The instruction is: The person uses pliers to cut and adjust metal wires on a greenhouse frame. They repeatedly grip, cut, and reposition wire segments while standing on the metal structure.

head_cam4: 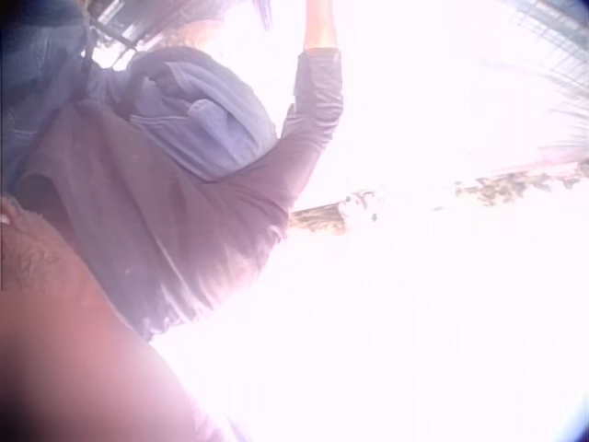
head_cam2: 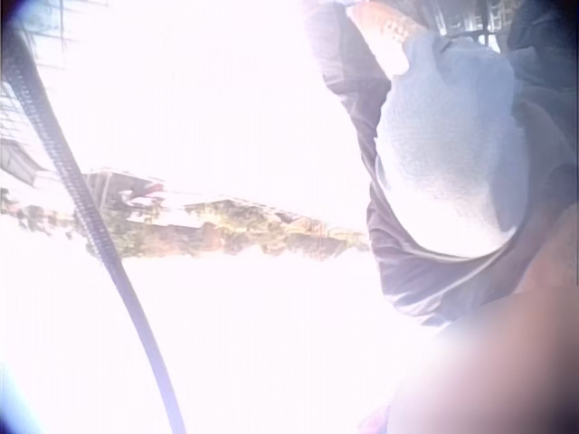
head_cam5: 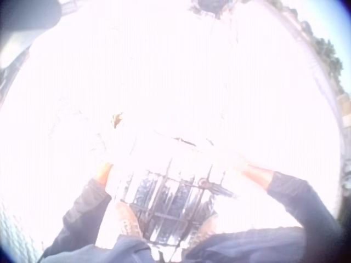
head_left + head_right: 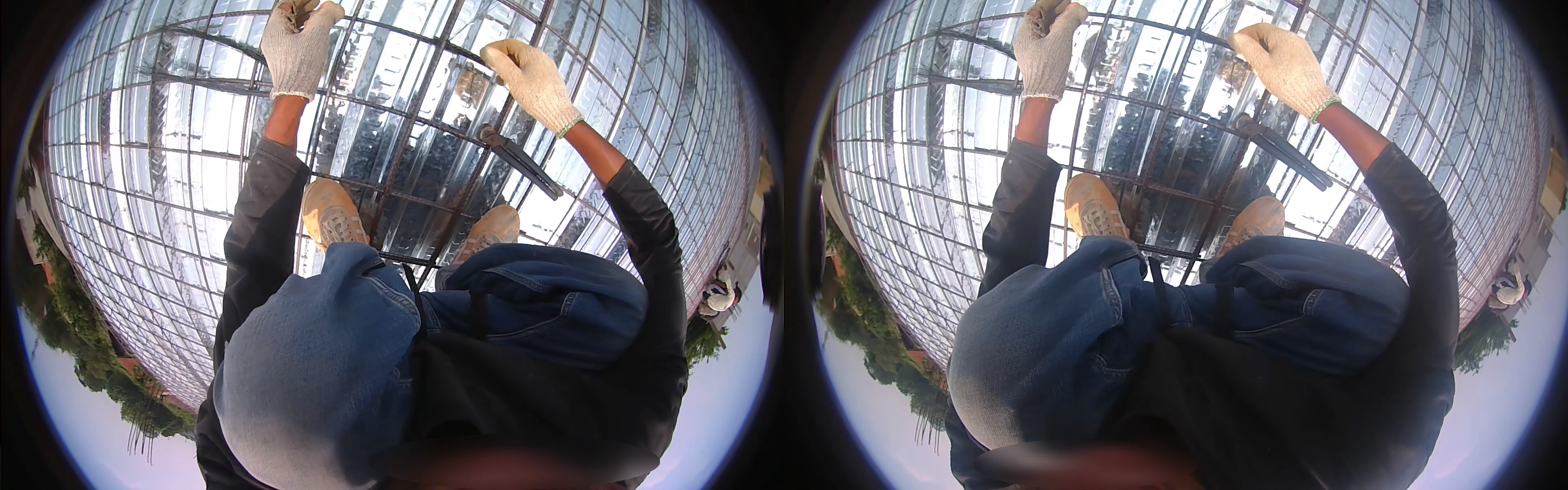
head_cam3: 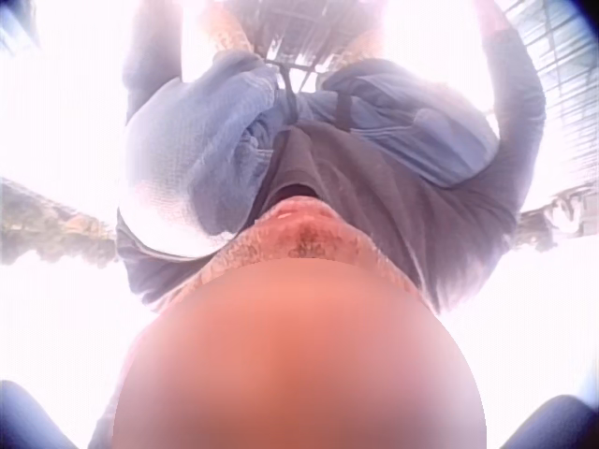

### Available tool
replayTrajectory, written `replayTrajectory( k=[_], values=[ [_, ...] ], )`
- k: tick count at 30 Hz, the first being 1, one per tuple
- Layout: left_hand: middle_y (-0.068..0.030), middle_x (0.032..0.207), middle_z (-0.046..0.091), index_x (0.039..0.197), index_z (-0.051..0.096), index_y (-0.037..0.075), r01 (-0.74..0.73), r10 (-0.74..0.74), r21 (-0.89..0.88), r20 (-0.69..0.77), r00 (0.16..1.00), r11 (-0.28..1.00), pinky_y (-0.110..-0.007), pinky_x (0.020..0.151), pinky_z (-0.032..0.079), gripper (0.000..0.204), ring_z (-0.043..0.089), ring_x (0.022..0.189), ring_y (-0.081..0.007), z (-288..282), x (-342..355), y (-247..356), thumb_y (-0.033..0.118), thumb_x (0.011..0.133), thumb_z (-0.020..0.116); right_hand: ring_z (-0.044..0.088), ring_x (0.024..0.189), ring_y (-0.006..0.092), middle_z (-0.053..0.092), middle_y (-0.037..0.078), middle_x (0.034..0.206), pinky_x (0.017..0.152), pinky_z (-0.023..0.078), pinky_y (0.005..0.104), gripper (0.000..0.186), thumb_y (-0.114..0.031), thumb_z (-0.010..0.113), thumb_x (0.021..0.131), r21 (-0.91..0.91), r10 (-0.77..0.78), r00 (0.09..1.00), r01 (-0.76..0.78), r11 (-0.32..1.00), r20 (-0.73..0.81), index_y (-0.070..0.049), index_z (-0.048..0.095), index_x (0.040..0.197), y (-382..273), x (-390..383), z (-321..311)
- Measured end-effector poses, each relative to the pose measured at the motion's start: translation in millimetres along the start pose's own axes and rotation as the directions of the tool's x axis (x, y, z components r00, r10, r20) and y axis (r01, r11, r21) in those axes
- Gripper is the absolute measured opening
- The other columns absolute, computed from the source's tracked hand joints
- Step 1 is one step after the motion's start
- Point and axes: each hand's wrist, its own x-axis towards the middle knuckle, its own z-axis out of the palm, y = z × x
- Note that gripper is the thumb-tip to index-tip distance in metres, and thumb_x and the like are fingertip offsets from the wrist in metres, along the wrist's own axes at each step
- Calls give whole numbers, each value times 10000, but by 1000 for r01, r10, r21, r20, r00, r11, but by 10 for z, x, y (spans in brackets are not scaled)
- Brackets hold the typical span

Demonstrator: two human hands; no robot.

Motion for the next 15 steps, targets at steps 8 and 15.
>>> replayTrajectory(
  k=[8,15],
  values=[
    [-149,1223,789,1327,794,36,112,156,545,-420,894,831,-428,989,576,675,745,1099,-271,-1399,168,-302,458,823,949,763,1193,405,763,235,1293,1027,611,530,609,-415,749,1049,-449,82,942,77,890,324,-25,614,1496,346,-1366,57],
    [-228,1531,680,1484,719,78,60,363,844,-293,885,533,-531,1224,429,896,596,1466,-408,-1431,536,-855,758,903,764,737,1231,439,737,254,1324,1059,597,555,613,-176,710,978,-419,77,918,102,902,390,-42,538,1551,602,-1388,60]
  ],
)
